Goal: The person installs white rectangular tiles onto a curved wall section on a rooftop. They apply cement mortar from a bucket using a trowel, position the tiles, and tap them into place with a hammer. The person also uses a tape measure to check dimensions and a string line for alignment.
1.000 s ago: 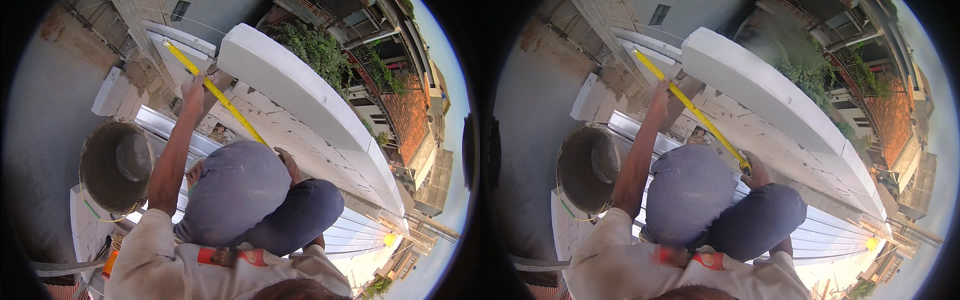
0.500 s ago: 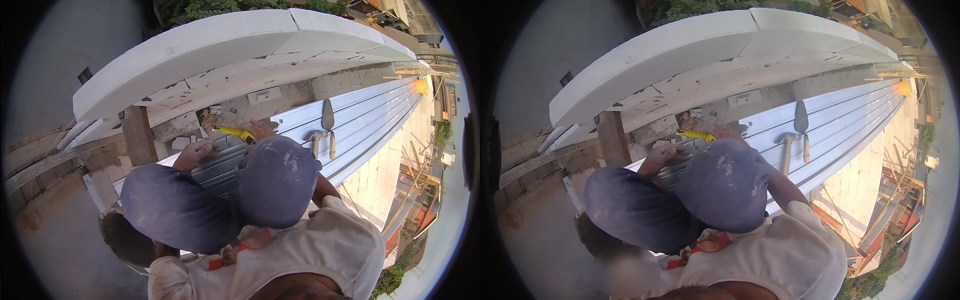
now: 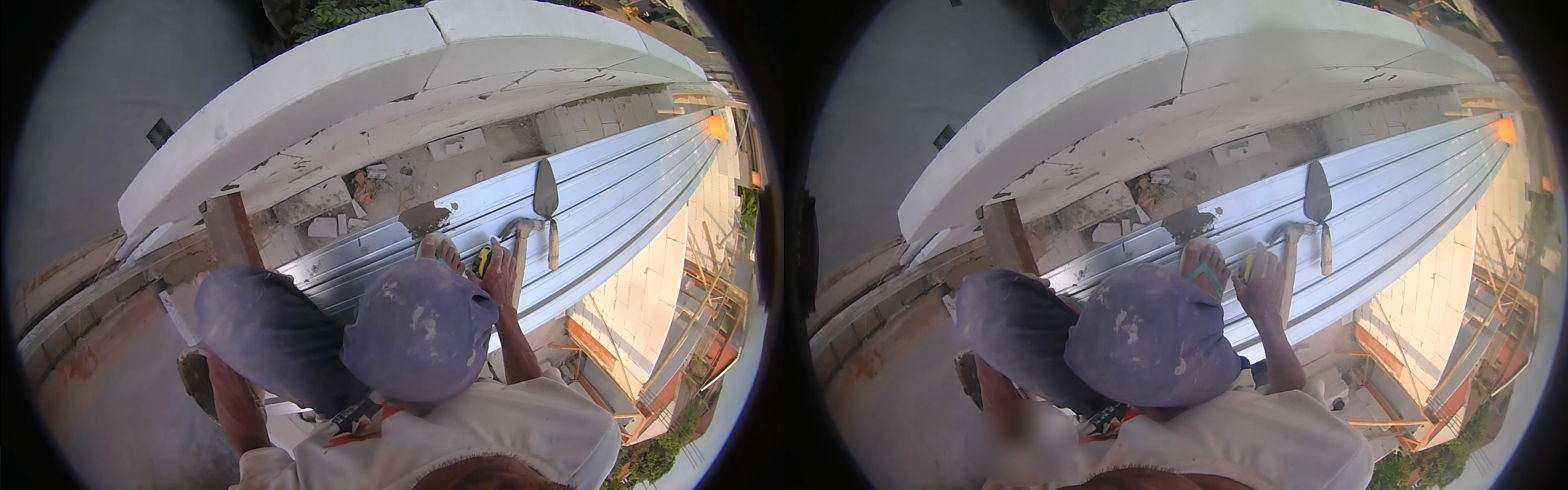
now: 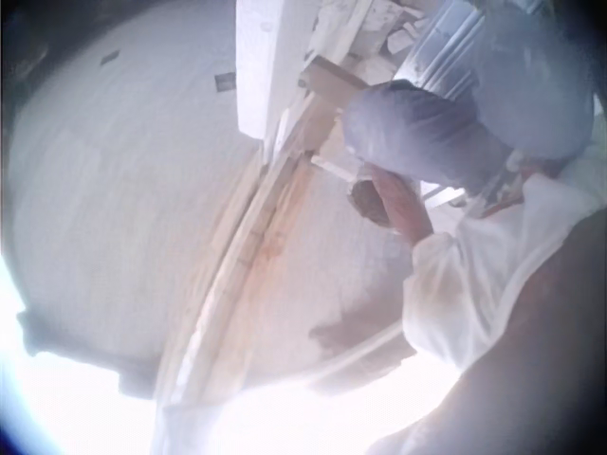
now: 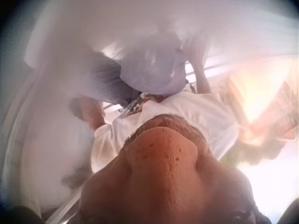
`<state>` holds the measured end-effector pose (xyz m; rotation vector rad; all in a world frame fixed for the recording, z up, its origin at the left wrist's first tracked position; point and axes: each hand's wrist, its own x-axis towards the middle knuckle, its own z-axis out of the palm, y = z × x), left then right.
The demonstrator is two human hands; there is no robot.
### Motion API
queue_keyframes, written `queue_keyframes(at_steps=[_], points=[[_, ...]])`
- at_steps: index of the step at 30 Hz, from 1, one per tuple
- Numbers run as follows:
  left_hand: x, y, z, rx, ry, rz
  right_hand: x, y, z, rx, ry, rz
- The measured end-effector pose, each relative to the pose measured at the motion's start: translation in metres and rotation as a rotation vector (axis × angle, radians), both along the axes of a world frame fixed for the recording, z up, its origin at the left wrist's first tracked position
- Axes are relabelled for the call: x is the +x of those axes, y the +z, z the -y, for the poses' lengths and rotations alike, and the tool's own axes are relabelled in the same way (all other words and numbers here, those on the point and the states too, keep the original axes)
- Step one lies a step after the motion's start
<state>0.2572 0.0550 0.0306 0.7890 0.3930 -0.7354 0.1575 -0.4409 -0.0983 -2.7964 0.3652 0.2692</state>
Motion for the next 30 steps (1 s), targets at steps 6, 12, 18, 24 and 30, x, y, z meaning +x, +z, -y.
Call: queue_keyframes(at_steps=[6,12,18,24,30], points=[[0.066,0.086,0.014,0.756,-0.114,0.574,-0.003,0.002,0.019,0.078,0.061,0.027],[0.138,0.102,0.035,1.915,-0.236,1.254,-0.018,0.001,0.057,-0.229,-0.212,0.238],[0.177,0.051,0.035,2.064,-0.39,1.372,-0.05,-0.045,0.087,0.02,-0.389,-0.093],[0.187,0.027,0.039,2.065,-0.304,1.404,-0.055,-0.052,0.079,0.108,-0.538,0.1],[0.185,0.02,0.035,2.087,-0.26,1.433,0.001,0.025,0.046,0.822,-0.714,0.013]])
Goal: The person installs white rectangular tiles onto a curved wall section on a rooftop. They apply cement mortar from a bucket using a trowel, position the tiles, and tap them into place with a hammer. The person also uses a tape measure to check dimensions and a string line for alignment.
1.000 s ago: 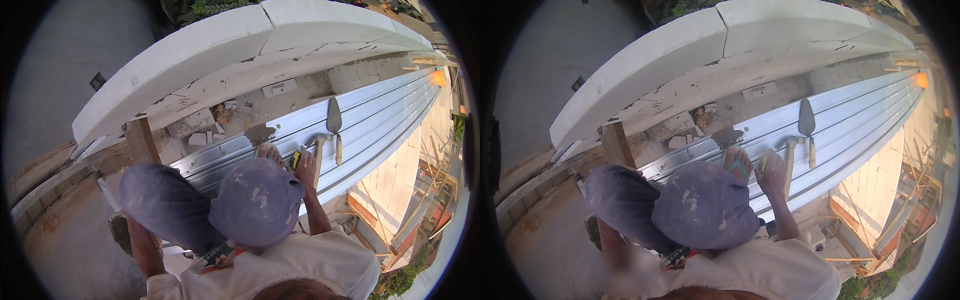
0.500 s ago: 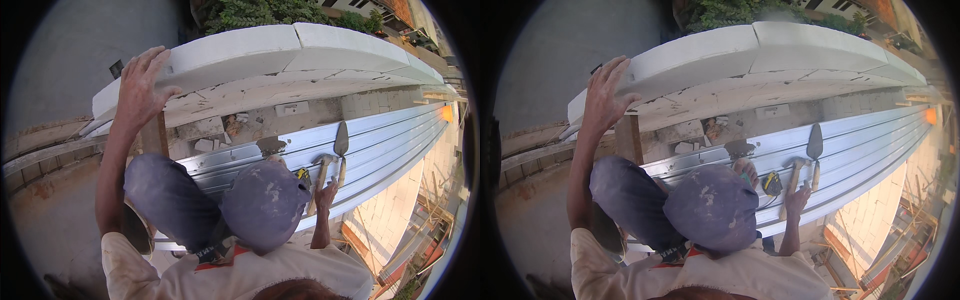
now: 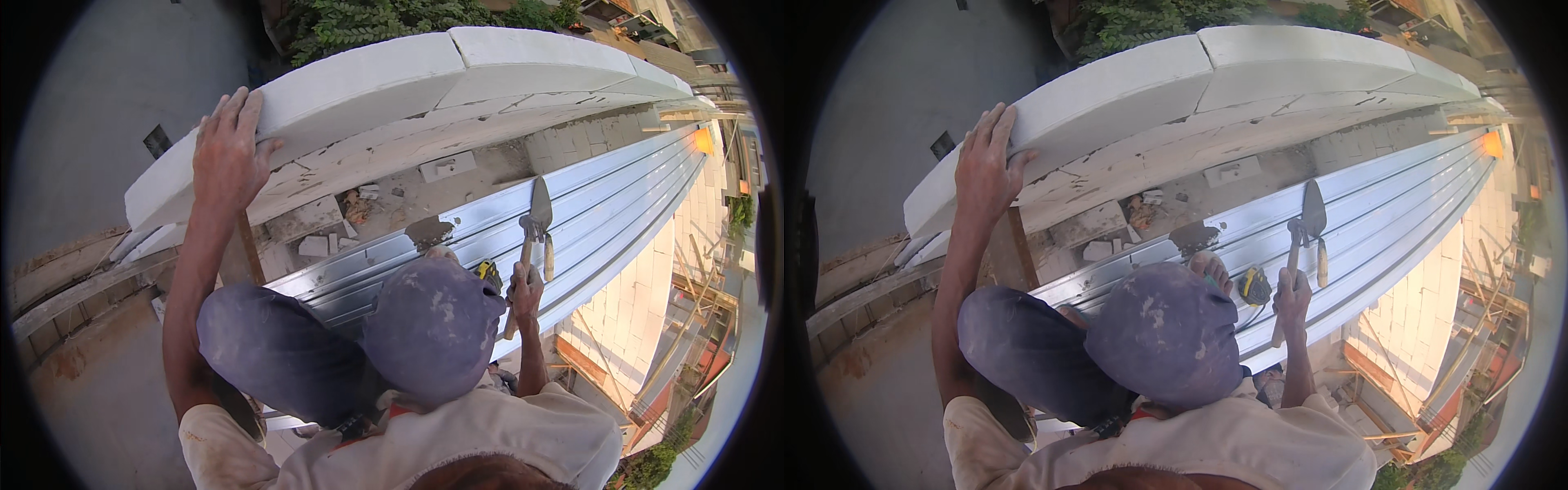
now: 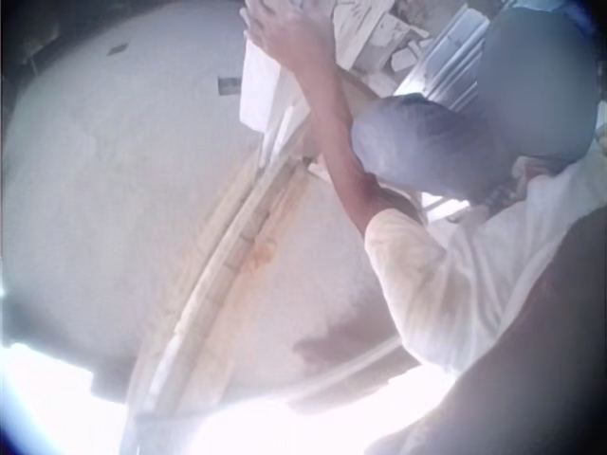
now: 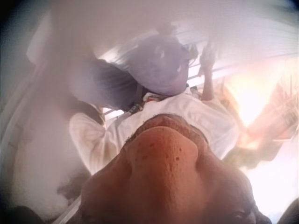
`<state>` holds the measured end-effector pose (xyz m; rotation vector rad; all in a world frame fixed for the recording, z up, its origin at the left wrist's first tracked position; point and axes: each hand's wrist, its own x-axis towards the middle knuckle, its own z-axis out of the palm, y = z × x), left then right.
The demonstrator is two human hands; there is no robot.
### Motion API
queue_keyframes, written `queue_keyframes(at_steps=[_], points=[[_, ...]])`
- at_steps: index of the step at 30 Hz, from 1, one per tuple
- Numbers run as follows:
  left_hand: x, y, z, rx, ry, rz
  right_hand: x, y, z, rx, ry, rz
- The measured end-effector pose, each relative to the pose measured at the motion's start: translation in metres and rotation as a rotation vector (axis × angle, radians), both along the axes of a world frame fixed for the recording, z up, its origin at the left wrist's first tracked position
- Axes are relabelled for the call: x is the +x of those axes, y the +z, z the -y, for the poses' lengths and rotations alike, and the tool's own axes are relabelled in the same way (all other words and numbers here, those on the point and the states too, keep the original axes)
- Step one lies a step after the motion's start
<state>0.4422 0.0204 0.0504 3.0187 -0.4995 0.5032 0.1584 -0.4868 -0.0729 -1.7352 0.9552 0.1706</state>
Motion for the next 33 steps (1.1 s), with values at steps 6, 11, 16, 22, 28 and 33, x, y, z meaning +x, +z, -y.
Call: queue_keyframes(at_steps=[6,11,16,22,28,33], points=[[0.0,0.003,0.01,0.002,0.044,0.0,0.108,0.07,-0.071,0.044,0.291,0.537],[-0.002,0.0,0.01,-0.018,0.077,-0.016,0.215,0.143,-0.12,-0.286,0.603,0.513],[-0.001,-0.003,0.012,-0.027,0.081,-0.024,0.264,0.149,-0.154,-0.446,0.77,0.706],[0.003,-0.006,0.008,-0.03,0.077,-0.011,0.286,0.17,-0.175,-0.423,0.876,0.418],[0.003,-0.009,0.002,-0.077,0.025,0.008,0.292,0.161,-0.176,-0.498,0.961,0.451],[0.005,-0.006,0.011,0.004,0.045,0.049,0.289,0.166,-0.175,-0.442,0.933,0.522]])
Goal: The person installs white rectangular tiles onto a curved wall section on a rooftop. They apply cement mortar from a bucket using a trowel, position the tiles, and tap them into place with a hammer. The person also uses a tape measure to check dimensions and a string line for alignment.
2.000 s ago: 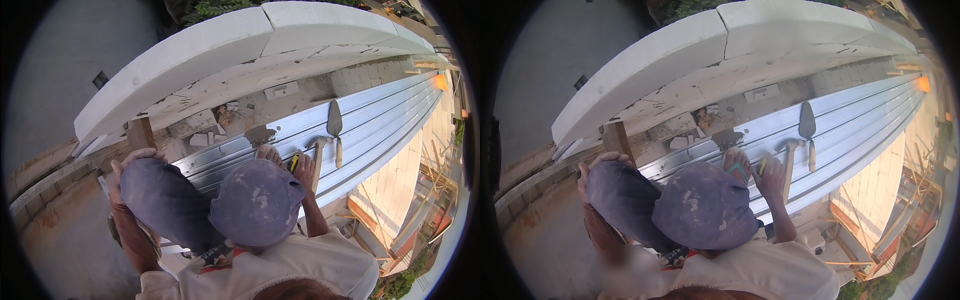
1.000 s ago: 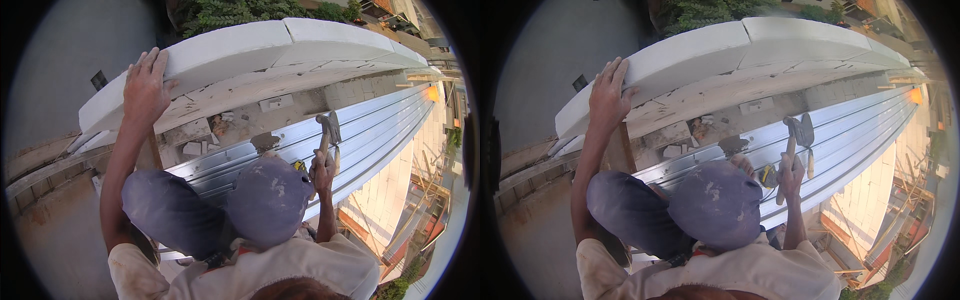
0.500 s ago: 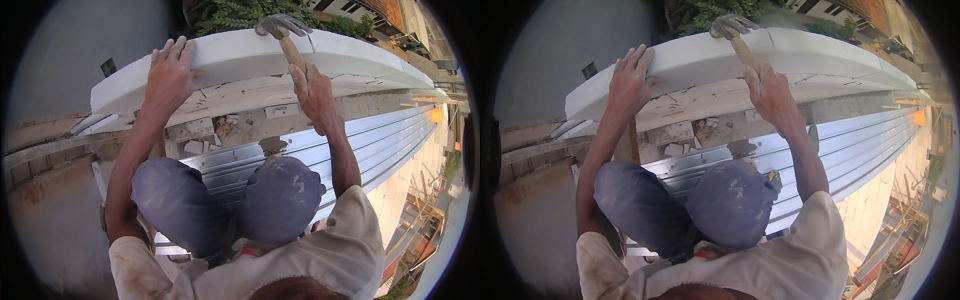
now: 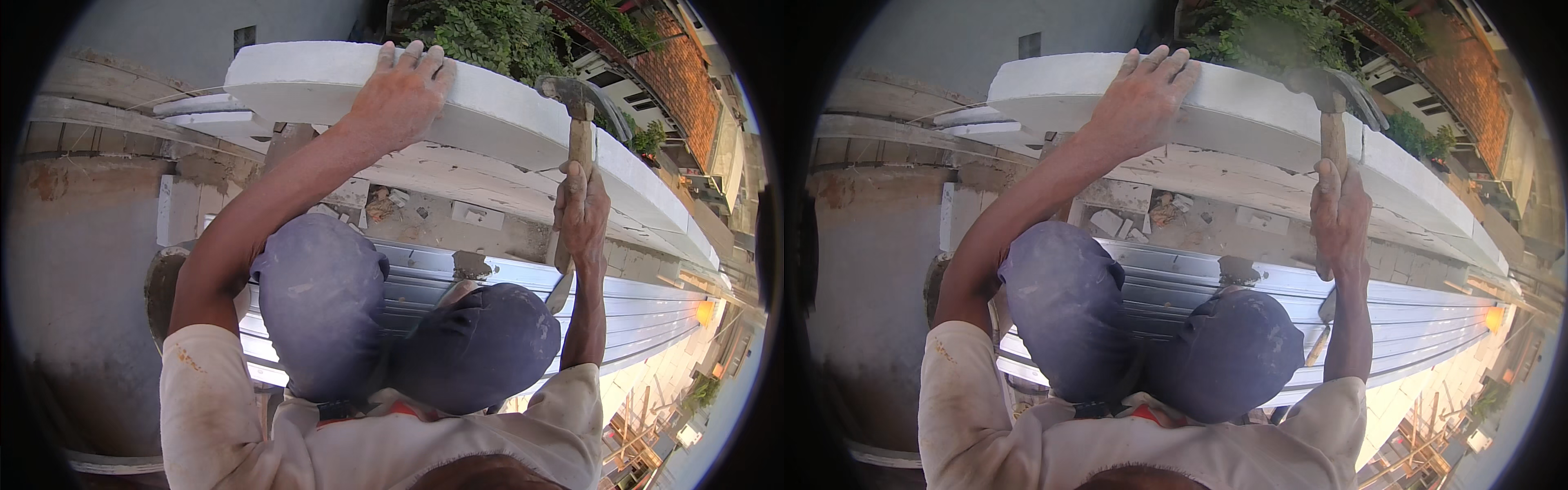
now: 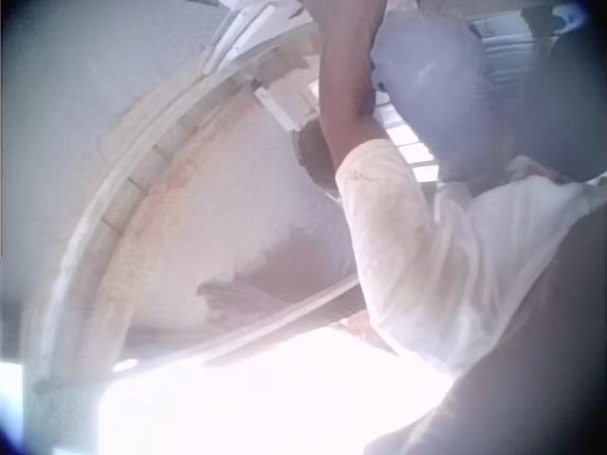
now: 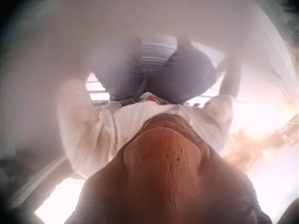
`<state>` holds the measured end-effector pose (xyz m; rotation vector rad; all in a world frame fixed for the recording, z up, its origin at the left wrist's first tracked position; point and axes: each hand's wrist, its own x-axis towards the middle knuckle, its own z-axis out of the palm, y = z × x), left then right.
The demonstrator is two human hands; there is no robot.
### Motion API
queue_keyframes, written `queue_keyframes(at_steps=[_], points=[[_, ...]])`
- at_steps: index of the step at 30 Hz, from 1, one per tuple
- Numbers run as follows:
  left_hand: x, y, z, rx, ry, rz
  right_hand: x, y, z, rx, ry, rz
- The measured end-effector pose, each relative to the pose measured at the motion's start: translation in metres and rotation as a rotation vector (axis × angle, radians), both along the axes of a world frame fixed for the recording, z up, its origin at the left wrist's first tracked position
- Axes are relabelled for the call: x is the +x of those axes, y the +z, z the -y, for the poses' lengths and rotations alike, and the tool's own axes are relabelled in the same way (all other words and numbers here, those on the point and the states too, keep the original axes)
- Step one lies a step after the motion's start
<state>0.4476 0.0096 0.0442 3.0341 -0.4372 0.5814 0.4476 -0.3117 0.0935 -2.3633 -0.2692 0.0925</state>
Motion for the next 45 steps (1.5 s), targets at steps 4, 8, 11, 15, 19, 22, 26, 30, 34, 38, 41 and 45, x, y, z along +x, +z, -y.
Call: queue_keyframes(at_steps=[4,8,11,15,19,22,26,30,34,38,41,45], points=[[-0.003,-0.003,-0.006,-0.031,-0.016,0.0,0.006,0.041,-0.022,0.015,-0.018,-0.304],[-0.011,-0.006,-0.006,0.01,-0.005,0.075,0.007,0.086,-0.081,0.153,0.164,-0.146],[-0.012,-0.007,-0.004,0.012,0.001,0.145,0.036,0.115,-0.137,0.229,0.403,-0.042],[-0.019,-0.001,-0.008,0.027,-0.007,0.034,0.072,0.14,-0.259,-0.134,0.595,0.236],[-0.003,0.027,0.023,-0.064,-0.098,0.076,0.064,0.186,-0.348,-0.584,0.809,0.405],[-0.024,-0.014,-0.032,0.021,0.07,-0.073,0.039,0.127,-0.471,-0.629,1.196,0.426],[-0.006,0.006,0.006,0.056,-0.003,0.003,0.035,0.116,-0.516,-0.93,1.29,0.462],[-0.014,0.011,-0.007,0.066,-0.031,-0.058,0.026,0.087,-0.56,-1.03,1.399,0.465],[-0.01,0.004,-0.012,0.067,-0.023,-0.042,-0.002,0.092,-0.579,-1.426,1.413,0.524],[-0.012,0.009,-0.011,0.054,-0.043,-0.053,0.001,0.109,-0.589,-1.207,1.362,0.305],[-0.011,0.01,-0.011,0.032,-0.06,-0.049,0.025,0.073,-0.581,-1.036,1.367,0.499],[-0.009,0.005,-0.011,0.048,-0.036,-0.017,0.012,0.082,-0.584,-1.272,1.399,0.453]])
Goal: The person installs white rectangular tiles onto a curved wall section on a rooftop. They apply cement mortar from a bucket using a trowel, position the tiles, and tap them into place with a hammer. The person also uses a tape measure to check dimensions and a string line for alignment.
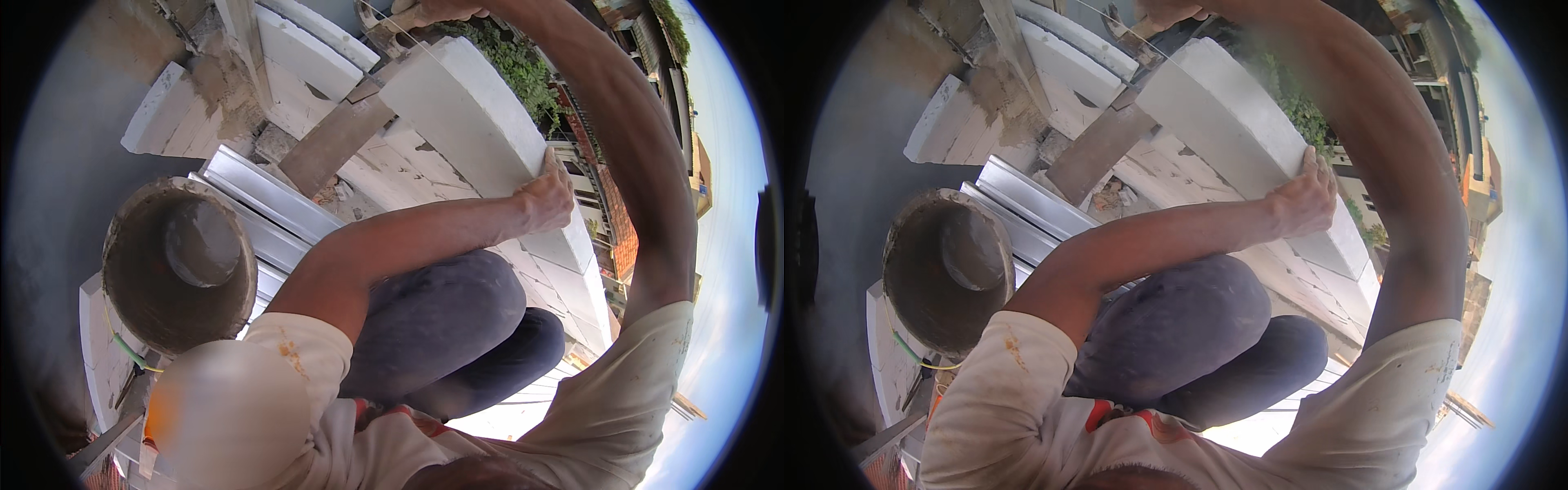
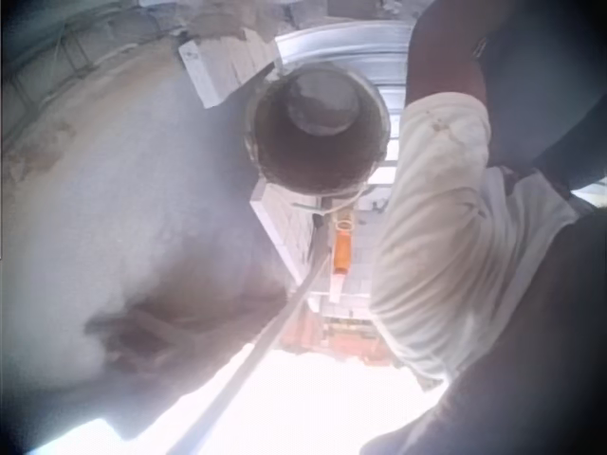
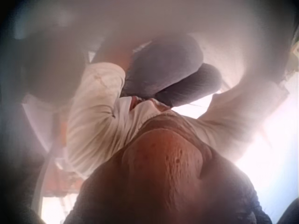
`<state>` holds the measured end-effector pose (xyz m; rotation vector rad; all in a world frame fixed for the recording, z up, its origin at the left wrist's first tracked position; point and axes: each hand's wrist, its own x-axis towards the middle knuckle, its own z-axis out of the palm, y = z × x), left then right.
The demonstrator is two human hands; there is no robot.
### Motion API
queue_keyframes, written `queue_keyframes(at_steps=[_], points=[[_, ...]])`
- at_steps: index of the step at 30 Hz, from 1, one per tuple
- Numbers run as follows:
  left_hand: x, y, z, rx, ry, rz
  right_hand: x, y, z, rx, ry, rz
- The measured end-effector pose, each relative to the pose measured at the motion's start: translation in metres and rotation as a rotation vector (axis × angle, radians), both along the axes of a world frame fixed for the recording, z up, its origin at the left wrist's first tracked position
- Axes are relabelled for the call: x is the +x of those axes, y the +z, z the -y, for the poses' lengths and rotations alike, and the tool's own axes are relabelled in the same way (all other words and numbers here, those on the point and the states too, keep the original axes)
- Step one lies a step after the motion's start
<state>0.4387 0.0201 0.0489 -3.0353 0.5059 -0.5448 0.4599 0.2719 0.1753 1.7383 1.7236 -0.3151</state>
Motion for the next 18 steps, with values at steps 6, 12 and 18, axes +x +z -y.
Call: queue_keyframes(at_steps=[6,12,18], points=[[0.001,-0.003,0.002,-0.03,-0.009,-0.024,-0.003,0.016,0.018,0.005,-0.02,-0.028],[0.004,-0.002,0.012,-0.094,0.044,0.083,0.037,0.035,0.124,0.648,-0.2,-0.356],[0.002,-0.002,0.003,-0.082,0.067,0.06,0.039,0.02,0.323,1.229,-0.59,-0.377]])
